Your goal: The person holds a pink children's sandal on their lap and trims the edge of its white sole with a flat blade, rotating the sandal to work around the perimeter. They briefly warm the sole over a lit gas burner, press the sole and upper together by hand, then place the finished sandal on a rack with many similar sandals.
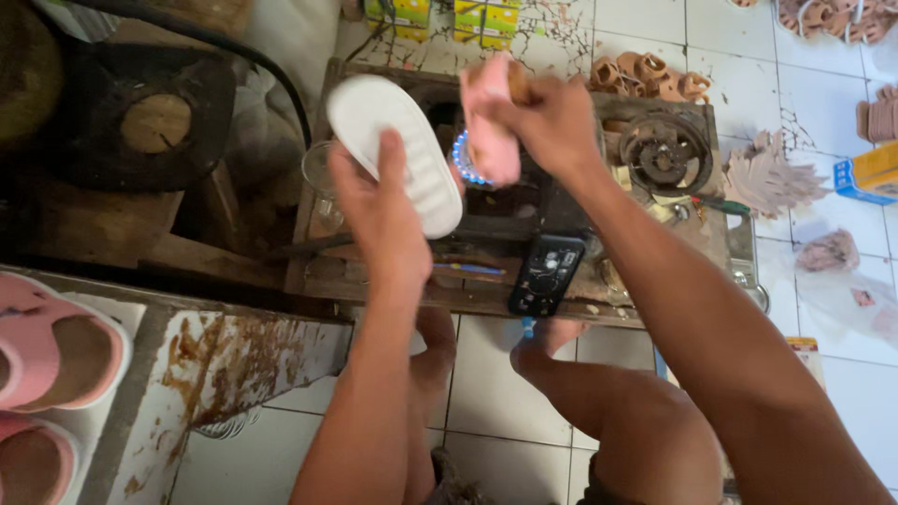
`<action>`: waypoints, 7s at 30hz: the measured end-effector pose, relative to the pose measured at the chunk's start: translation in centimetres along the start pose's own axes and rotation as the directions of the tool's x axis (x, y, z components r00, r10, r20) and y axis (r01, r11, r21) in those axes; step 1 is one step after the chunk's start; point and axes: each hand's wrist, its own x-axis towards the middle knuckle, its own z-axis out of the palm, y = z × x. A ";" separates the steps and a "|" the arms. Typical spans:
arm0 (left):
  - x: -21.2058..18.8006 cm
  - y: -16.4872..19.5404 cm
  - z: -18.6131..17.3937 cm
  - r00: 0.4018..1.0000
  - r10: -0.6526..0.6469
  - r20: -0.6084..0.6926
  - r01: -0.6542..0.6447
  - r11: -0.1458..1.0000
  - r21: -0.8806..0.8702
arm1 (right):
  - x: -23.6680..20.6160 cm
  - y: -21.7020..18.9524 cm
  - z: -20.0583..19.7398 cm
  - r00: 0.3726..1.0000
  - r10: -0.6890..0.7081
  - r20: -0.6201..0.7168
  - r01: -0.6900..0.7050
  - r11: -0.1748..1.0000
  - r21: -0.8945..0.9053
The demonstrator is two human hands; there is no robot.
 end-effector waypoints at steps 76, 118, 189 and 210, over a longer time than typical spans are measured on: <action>-37.8 10.9 -3.4 0.664 -0.640 0.387 0.709 0.703 -0.053 | -51.0 -14.8 -17.5 0.829 0.416 0.373 -0.132 -0.503 0.854; -46.4 11.4 -7.1 0.752 -0.405 0.520 0.402 0.907 0.125 | -57.7 -22.0 -12.1 0.894 0.334 -0.297 -0.205 0.897 0.391; -47.9 16.1 -12.7 0.774 -0.266 0.575 0.205 0.964 0.170 | -58.7 -25.8 -10.4 0.958 0.078 -0.275 -0.013 0.973 0.230; -45.4 17.1 -14.7 0.751 -0.352 0.559 0.080 0.888 0.452 | -60.9 -22.0 -12.1 0.963 0.266 -0.044 -0.216 0.858 0.466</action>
